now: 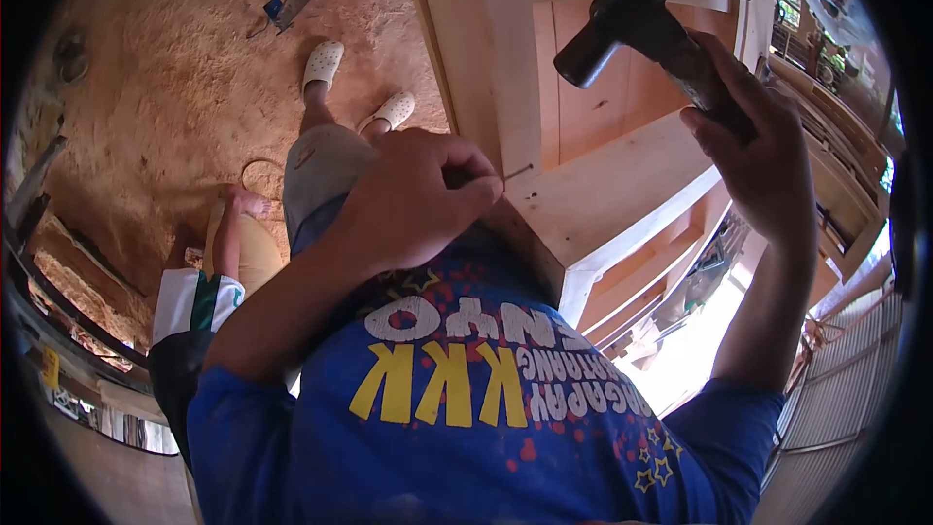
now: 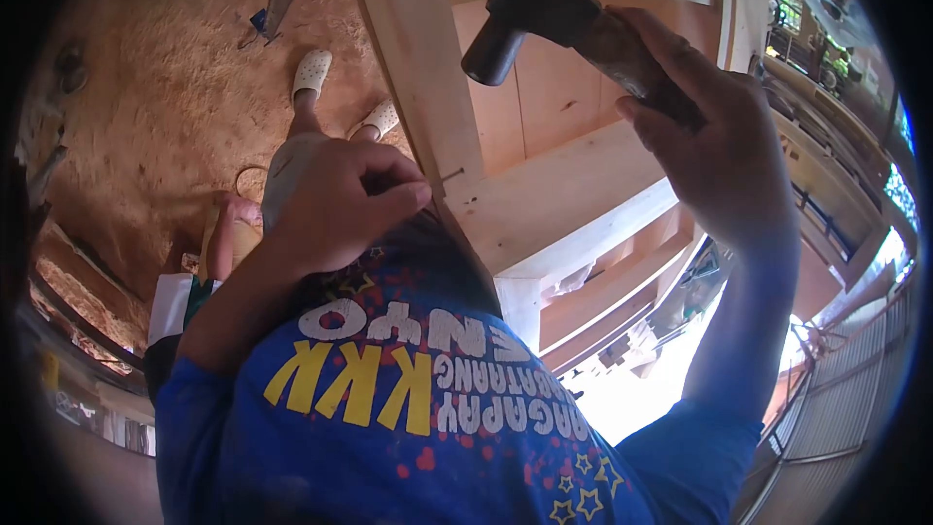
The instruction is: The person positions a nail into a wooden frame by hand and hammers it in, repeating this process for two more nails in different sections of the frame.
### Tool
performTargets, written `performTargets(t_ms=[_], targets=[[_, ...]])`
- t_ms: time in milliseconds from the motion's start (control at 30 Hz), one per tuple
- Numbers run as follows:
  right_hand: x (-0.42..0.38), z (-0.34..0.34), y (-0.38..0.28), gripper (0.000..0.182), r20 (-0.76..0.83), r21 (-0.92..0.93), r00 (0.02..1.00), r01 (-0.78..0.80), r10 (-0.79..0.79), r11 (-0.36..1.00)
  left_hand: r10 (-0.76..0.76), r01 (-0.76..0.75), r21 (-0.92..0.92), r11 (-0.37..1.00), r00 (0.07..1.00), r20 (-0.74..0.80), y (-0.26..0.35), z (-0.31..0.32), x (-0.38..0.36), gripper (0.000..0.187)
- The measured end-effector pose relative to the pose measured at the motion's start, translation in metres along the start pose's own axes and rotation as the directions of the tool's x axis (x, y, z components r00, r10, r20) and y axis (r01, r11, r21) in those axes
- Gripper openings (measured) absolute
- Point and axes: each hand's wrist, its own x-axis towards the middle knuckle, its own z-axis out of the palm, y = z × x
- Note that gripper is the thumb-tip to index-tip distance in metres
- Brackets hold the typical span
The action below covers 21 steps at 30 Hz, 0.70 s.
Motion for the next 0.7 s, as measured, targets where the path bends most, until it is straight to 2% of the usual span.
performTargets(t_ms=[33, 133, 233, 267, 300, 400, 567, 700], targets=[[0.0, -0.004, 0.002, 0.068, 0.0, -0.01, 1.0, 0.025, -0.025, 1.0, -0.049, 0.049, 0.003, 0.999, 0.999, 0.021, 0.009, -0.002, -0.003, 0.022], [-0.008, -0.01, 0.005, 0.07, 0.091, 0.007, 0.993, 0.071, -0.071, 0.997, 0.152, -0.143, -0.102, 0.984, 0.985, 0.086, -0.002, 0.014, -0.009, 0.018], [-0.013, -0.013, 0.004, 0.071, 0.226, 0.061, 0.963, 0.136, -0.147, 0.989, 0.046, -0.013, -0.189, 0.982, 0.984, 0.171, 0.008, 0.019, -0.016, 0.015], [-0.013, -0.014, 0.003, 0.071, 0.27, 0.082, 0.946, 0.165, -0.181, 0.983, 0.048, -0.014, -0.185, 0.983, 0.982, 0.182, 0.008, 0.019, -0.016, 0.015], [-0.013, -0.01, 0.002, 0.07, 0.252, 0.092, 0.943, 0.201, -0.218, 0.975, 0.05, -0.014, -0.181, 0.983, 0.98, 0.193, 0.007, 0.02, -0.016, 0.014], [-0.011, -0.012, -0.001, 0.068, 0.253, 0.11, 0.946, 0.182, -0.204, 0.977, 0.047, -0.011, -0.173, 0.985, 0.978, 0.205, 0.009, 0.02, -0.016, 0.014], [-0.006, -0.017, -0.015, 0.067, 0.229, 0.024, 0.965, 0.123, -0.125, 0.992, 0.1, -0.064, -0.183, 0.981, 0.976, 0.195, 0.005, 0.021, -0.015, 0.013], [-0.005, -0.012, -0.007, 0.065, 0.304, 0.077, 0.902, 0.298, -0.307, 0.952, 0.096, -0.055, -0.191, 0.98, 0.972, 0.212, 0.004, 0.022, -0.015, 0.012]])
